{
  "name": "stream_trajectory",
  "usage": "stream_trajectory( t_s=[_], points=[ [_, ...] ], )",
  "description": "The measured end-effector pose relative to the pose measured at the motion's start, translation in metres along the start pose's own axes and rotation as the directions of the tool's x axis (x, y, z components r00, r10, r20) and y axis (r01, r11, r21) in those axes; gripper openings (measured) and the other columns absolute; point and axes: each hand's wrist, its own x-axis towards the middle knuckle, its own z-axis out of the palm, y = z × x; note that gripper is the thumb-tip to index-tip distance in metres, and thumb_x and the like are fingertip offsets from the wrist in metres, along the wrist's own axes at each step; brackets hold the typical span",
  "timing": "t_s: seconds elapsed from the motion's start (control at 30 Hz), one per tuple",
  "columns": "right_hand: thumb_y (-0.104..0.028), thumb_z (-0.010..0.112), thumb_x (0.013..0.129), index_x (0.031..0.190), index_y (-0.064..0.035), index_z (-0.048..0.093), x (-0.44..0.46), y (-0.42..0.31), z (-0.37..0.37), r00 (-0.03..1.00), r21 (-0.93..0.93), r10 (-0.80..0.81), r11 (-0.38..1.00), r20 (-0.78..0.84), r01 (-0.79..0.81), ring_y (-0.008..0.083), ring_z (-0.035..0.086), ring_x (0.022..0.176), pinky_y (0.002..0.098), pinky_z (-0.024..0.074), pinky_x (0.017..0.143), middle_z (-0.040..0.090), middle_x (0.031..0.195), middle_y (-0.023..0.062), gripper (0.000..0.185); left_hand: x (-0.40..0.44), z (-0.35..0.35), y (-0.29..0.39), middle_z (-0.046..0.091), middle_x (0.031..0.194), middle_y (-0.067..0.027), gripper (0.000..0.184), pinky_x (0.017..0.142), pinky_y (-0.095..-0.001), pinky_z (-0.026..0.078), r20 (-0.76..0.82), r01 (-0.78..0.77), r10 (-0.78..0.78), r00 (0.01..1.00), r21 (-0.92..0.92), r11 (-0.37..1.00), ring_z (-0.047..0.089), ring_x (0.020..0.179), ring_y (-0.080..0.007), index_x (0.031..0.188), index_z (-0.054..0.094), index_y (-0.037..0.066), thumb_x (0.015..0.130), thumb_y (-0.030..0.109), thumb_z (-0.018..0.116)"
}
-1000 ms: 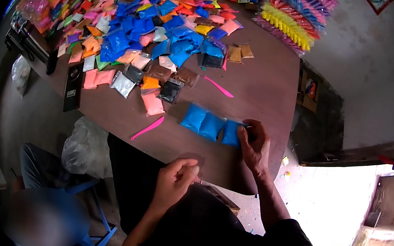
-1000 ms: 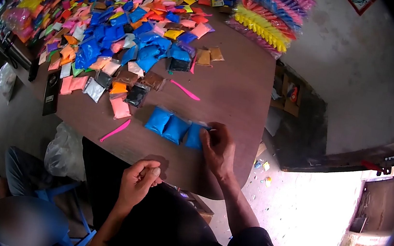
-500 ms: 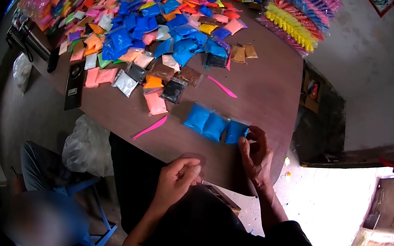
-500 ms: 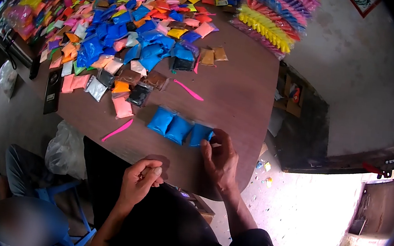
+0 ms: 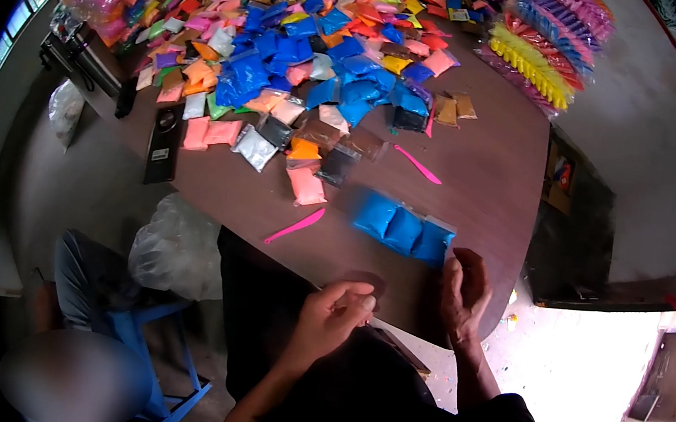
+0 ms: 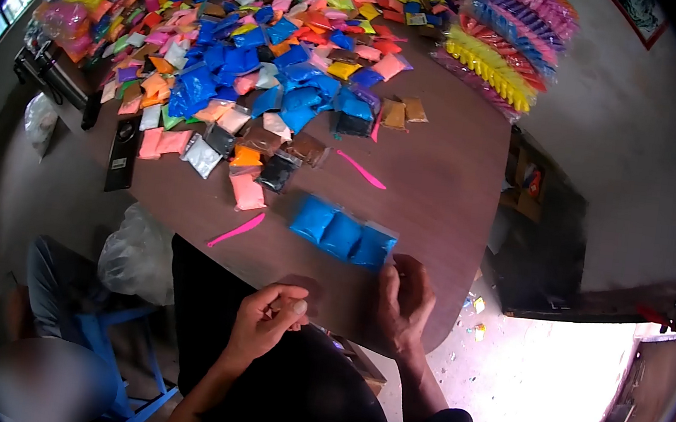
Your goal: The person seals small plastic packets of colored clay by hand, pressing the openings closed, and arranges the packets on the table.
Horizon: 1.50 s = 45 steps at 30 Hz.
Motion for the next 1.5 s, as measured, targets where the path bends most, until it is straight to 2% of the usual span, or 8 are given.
stream_trajectory(
  t_s=[0.2, 0.3, 0.4, 0.77, 0.83, 1.17, 1.4, 1.5],
  points=[
    [-0.010, 0.062, 0.094, 0.101, 0.0025, 0.064, -0.021, 0.009, -0.010, 1.000, -0.079, -0.012, 0.997, -0.027, 0.010, 0.0144, 0.062, 0.077, 0.0287, 0.0490, 0.069, 0.066, 0.085, 0.0102, 0.014, 0.002, -0.029, 0.012, 0.069, 0.074, -0.0032, 0.018, 0.059, -0.0213, 0.047, -0.256, -0.134, 0.221, 0.941, 0.316, 0.939, 0.058, 0.063, -0.0052, 0.100, 0.071, -0.002, 0.089, 0.012, 0.075],
    [0.000, 0.062, 0.090, 0.094, 0.0007, 0.066, -0.029, -0.002, -0.003, 0.922, -0.164, -0.322, 0.919, 0.213, 0.359, 0.0168, 0.061, 0.066, 0.0269, 0.0452, 0.057, 0.064, 0.081, 0.0100, 0.006, 0.011, -0.057, 0.025, 0.066, 0.073, -0.0056, 0.015, 0.059, -0.0220, 0.046, -0.361, -0.218, 0.384, 0.850, 0.424, 0.879, 0.056, 0.064, -0.0057, 0.099, 0.070, -0.003, 0.090, 0.010, 0.073],
    [-0.001, 0.064, 0.089, 0.091, 0.0002, 0.066, -0.037, -0.021, 0.021, 0.907, 0.005, -0.287, 0.954, 0.308, 0.300, 0.0137, 0.057, 0.065, 0.0274, 0.0441, 0.057, 0.062, 0.076, 0.0086, 0.003, 0.018, -0.076, 0.044, 0.062, 0.069, -0.0054, 0.013, 0.057, -0.0244, 0.044, -0.420, -0.167, 0.403, 0.813, 0.495, 0.853, 0.052, 0.062, -0.0079, 0.095, 0.068, -0.003, 0.091, 0.009, 0.071],
    [-0.005, 0.071, 0.084, 0.095, -0.0057, 0.070, 0.046, -0.087, 0.060, 0.798, -0.059, -0.350, 0.900, 0.490, 0.431, 0.0262, 0.064, 0.065, 0.0338, 0.0510, 0.056, 0.066, 0.082, 0.0117, 0.011, 0.072, -0.125, 0.060, 0.068, 0.076, -0.0093, 0.026, 0.067, -0.0286, 0.050, -0.371, -0.164, 0.534, 0.760, 0.684, 0.710, 0.062, 0.069, -0.0156, 0.092, 0.066, -0.003, 0.100, 0.021, 0.061],
    [-0.009, 0.072, 0.083, 0.095, -0.0086, 0.071, 0.075, -0.095, 0.068, 0.679, -0.190, -0.487, 0.718, 0.550, 0.669, 0.0287, 0.065, 0.068, 0.0373, 0.0525, 0.060, 0.065, 0.080, 0.0102, 0.012, 0.083, -0.127, 0.056, 0.053, 0.063, -0.0115, 0.022, 0.053, -0.0338, 0.040, -0.342, -0.236, 0.595, 0.727, 0.689, 0.685, 0.048, 0.054, -0.0189, 0.085, 0.064, -0.002, 0.096, 0.016, 0.065],
    [-0.010, 0.074, 0.081, 0.096, -0.0097, 0.070, 0.184, -0.107, 0.161, 0.488, -0.288, -0.719, 0.394, 0.495, 0.873, 0.0277, 0.067, 0.079, 0.0381, 0.0545, 0.065, 0.065, 0.092, 0.0080, 0.016, 0.106, -0.132, 0.042, 0.060, 0.064, -0.0126, 0.025, 0.054, -0.0347, 0.045, -0.324, -0.143, 0.689, 0.648, 0.837, 0.529, 0.057, 0.055, -0.0230, 0.076, 0.063, 0.000, 0.094, 0.017, 0.066],
    [-0.046, 0.082, 0.071, 0.105, -0.0094, 0.067, 0.209, -0.073, 0.217, 0.426, -0.499, -0.688, 0.106, 0.588, 0.860, 0.0305, 0.063, 0.086, 0.0440, 0.0509, 0.068, 0.062, 0.098, 0.0140, 0.052, 0.109, -0.146, 0.024, 0.057, 0.061, -0.0081, 0.026, 0.049, -0.0417, 0.043, -0.119, -0.136, 0.773, 0.624, 0.957, 0.256, 0.055, 0.053, -0.0279, 0.067, 0.061, 0.010, 0.090, 0.016, 0.071],
    [-0.029, 0.079, 0.076, 0.101, -0.0073, 0.065, 0.199, -0.098, 0.216, 0.433, -0.407, -0.684, 0.213, 0.587, 0.888, 0.0323, 0.061, 0.086, 0.0432, 0.0505, 0.067, 0.057, 0.092, 0.0140, 0.036, 0.104, -0.137, 0.048, 0.061, 0.066, -0.0083, 0.025, 0.053, -0.0416, 0.048, -0.262, -0.196, 0.776, 0.574, 0.876, 0.441, 0.062, 0.061, -0.0283, 0.071, 0.062, 0.009, 0.091, 0.023, 0.069]
  ],
)
